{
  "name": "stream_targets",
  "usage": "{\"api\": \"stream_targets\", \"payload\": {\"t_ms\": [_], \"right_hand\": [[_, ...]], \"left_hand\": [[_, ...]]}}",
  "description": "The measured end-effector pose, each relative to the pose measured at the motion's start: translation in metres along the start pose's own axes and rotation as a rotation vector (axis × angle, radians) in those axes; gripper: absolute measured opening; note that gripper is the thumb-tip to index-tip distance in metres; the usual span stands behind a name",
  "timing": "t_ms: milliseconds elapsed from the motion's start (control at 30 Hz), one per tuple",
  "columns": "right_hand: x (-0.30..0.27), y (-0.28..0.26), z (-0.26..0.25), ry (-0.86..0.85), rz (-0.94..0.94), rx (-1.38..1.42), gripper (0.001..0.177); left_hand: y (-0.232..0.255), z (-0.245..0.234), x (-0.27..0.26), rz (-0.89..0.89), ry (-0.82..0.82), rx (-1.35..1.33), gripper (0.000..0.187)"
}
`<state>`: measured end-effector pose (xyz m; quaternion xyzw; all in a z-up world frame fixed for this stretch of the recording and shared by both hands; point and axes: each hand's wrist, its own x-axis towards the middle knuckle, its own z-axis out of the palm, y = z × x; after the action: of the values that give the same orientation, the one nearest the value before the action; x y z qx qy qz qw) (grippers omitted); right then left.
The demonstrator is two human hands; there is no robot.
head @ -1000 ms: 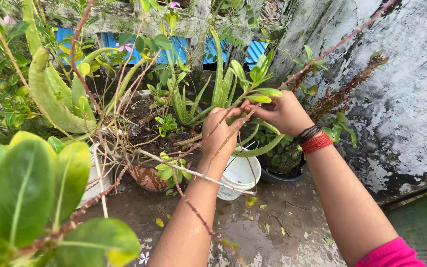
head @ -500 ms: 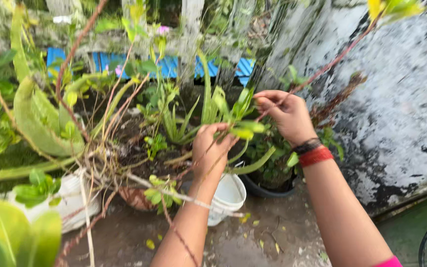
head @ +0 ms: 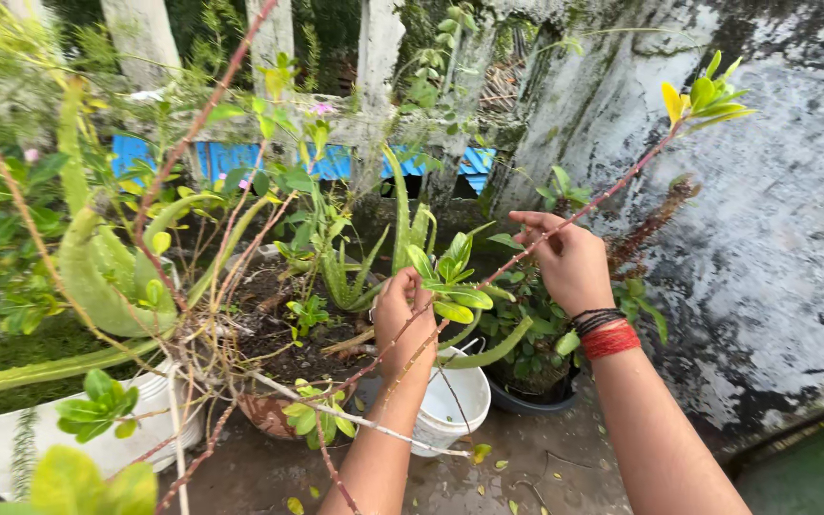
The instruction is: The person waters several potted plants using a small white bucket and removes debris and dead leaves from the soil and plants by hand.
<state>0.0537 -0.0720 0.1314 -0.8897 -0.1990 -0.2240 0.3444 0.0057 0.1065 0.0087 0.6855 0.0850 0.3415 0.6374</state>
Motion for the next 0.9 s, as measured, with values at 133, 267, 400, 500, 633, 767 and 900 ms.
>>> {"api": "stream_targets", "payload": {"t_ms": [133, 267, 400, 500, 633, 767, 900], "right_hand": [[0.001, -0.008, -0.001, -0.068, 0.023, 0.064, 0.029], [0.002, -0.011, -0.003, -0.175, 0.084, 0.016, 0.021], [0.002, -0.008, -0.002, -0.182, 0.023, 0.088, 0.021], [0.005, -0.006, 0.002, -0.238, -0.089, 0.212, 0.024], [0.005, 0.002, 0.002, -0.429, -0.011, 0.246, 0.025], [0.004, 0.013, -0.007, -0.673, 0.026, 0.326, 0.026], [0.001, 0.02, -0.016, -0.765, 0.002, 0.419, 0.033]], "left_hand": [[-0.005, 0.0, 0.001, 0.025, 0.065, 0.042, 0.024], [-0.005, 0.005, -0.003, -0.035, 0.078, -0.052, 0.023], [0.004, 0.007, -0.004, 0.055, 0.025, -0.02, 0.025], [0.014, 0.004, -0.009, 0.165, -0.027, -0.009, 0.033], [0.017, 0.008, -0.015, 0.124, -0.099, -0.15, 0.031], [0.015, 0.009, -0.018, 0.259, -0.195, -0.177, 0.026], [0.021, 0.0, -0.017, 0.32, -0.354, -0.036, 0.029]]}}
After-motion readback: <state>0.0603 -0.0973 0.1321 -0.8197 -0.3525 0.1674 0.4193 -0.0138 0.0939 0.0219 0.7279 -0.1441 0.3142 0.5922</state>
